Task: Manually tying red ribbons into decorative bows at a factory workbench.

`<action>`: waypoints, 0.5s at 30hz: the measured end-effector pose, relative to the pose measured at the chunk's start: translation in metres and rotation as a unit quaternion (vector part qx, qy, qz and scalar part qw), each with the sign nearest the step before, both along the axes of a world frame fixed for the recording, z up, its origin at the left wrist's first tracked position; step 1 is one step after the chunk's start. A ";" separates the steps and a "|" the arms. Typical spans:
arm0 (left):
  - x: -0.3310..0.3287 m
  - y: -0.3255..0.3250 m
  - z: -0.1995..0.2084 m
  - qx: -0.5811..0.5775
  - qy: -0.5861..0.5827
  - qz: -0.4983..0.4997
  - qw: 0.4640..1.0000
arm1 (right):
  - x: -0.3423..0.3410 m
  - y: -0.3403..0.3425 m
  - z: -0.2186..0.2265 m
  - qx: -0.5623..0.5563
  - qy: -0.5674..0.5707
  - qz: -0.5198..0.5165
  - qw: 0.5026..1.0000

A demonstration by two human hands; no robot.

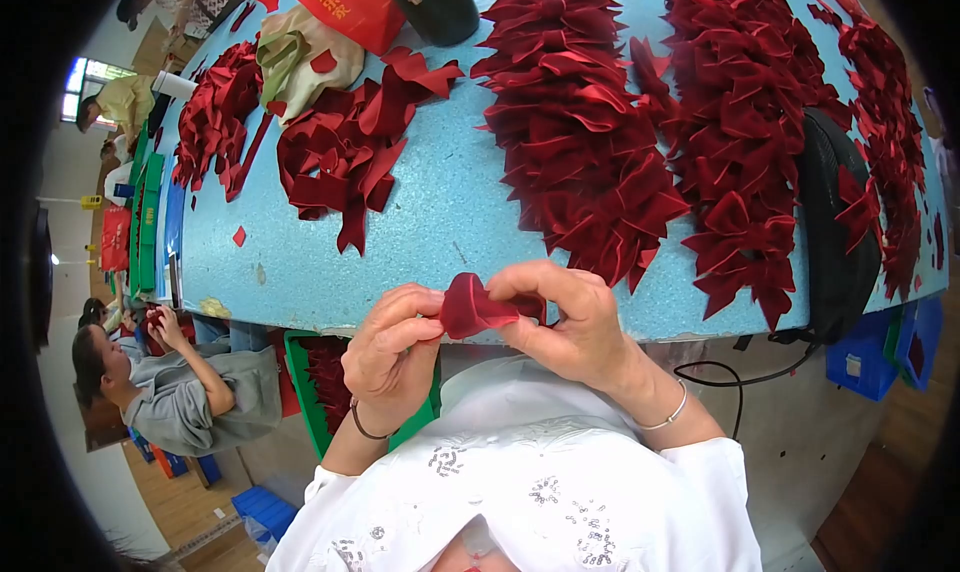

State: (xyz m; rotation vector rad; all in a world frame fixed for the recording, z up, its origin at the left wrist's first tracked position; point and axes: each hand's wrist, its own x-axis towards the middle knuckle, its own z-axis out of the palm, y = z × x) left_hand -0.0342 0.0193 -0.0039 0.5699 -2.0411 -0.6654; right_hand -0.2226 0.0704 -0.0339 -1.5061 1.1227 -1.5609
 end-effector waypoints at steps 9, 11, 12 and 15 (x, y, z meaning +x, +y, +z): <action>0.006 0.006 0.004 -0.083 -0.021 0.003 0.996 | 0.008 0.005 -0.001 -0.044 0.051 -0.061 0.996; 0.007 0.006 0.003 -0.077 -0.012 0.008 0.997 | 0.008 0.004 0.001 -0.055 0.059 -0.057 0.995; 0.007 0.006 0.002 -0.071 -0.007 0.009 0.997 | 0.008 0.003 0.001 -0.065 0.063 -0.056 0.994; 0.004 0.007 0.002 -0.047 0.019 0.016 0.999 | 0.009 0.002 0.001 -0.079 0.067 -0.048 0.993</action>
